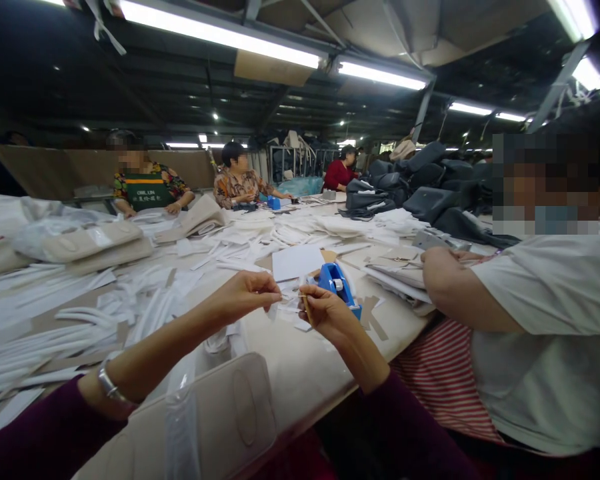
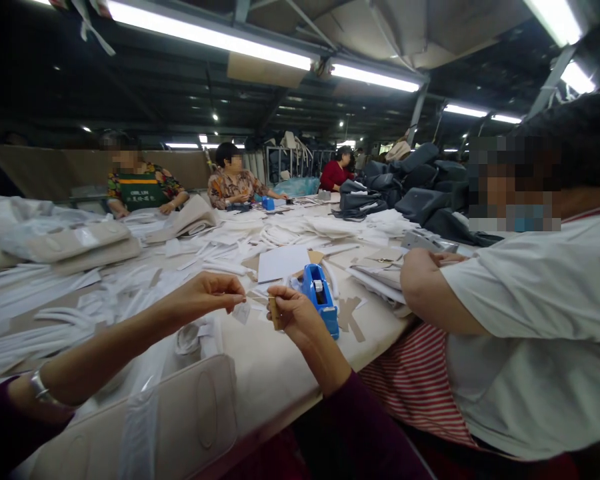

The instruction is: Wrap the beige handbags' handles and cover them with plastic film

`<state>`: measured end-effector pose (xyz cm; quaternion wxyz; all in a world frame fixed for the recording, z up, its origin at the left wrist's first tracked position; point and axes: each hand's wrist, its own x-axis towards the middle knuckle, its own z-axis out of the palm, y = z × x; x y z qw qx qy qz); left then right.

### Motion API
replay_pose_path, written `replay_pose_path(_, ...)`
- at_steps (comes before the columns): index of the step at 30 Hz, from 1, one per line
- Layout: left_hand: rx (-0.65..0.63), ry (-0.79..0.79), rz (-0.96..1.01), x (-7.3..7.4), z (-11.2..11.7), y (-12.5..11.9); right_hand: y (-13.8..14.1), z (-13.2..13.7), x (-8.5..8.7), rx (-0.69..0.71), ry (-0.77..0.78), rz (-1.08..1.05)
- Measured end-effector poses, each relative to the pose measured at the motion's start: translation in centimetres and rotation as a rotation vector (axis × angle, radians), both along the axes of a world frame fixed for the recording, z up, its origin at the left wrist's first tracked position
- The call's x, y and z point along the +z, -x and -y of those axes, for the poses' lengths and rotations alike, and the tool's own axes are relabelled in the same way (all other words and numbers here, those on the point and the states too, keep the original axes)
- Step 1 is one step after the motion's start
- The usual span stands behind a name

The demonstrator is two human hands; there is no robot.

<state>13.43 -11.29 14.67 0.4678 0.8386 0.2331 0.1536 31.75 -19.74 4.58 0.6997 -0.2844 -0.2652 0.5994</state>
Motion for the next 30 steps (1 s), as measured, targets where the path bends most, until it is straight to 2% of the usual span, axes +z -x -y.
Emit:
replay_pose_path(5,0.01,0.046,0.151,0.0,1.2,-0.6,0.5,0.5,0.2,0.088,-0.04,-0.051)
replay_pose_path(8,0.042,0.111,0.216,-0.5,1.6,-1.0,1.0,0.4,0.0,0.112,-0.091,-0.029)
replay_pose_path(11,0.02,0.124,0.252,-1.3,1.6,-1.2,1.3,0.5,-0.7,0.116,-0.13,0.039)
replay_pose_path(14,-0.026,0.083,0.264,-1.7,1.9,-1.3,1.6,1.1,-0.9,0.157,-0.131,0.117)
replay_pose_path(19,-0.052,-0.066,0.192,-1.4,3.3,-1.8,1.8,2.1,0.2,0.127,-0.243,0.216)
replay_pose_path(24,-0.075,-0.191,0.071,-1.4,3.8,-2.1,2.0,1.9,0.8,0.201,-0.319,0.339)
replay_pose_path(27,-0.095,-0.215,0.05,-1.6,4.1,-2.3,2.6,1.8,0.7,0.22,-0.287,0.356)
replay_pose_path(30,-0.115,-0.261,0.036,-1.7,4.5,-2.5,3.2,2.0,0.6,0.164,-0.219,0.395)
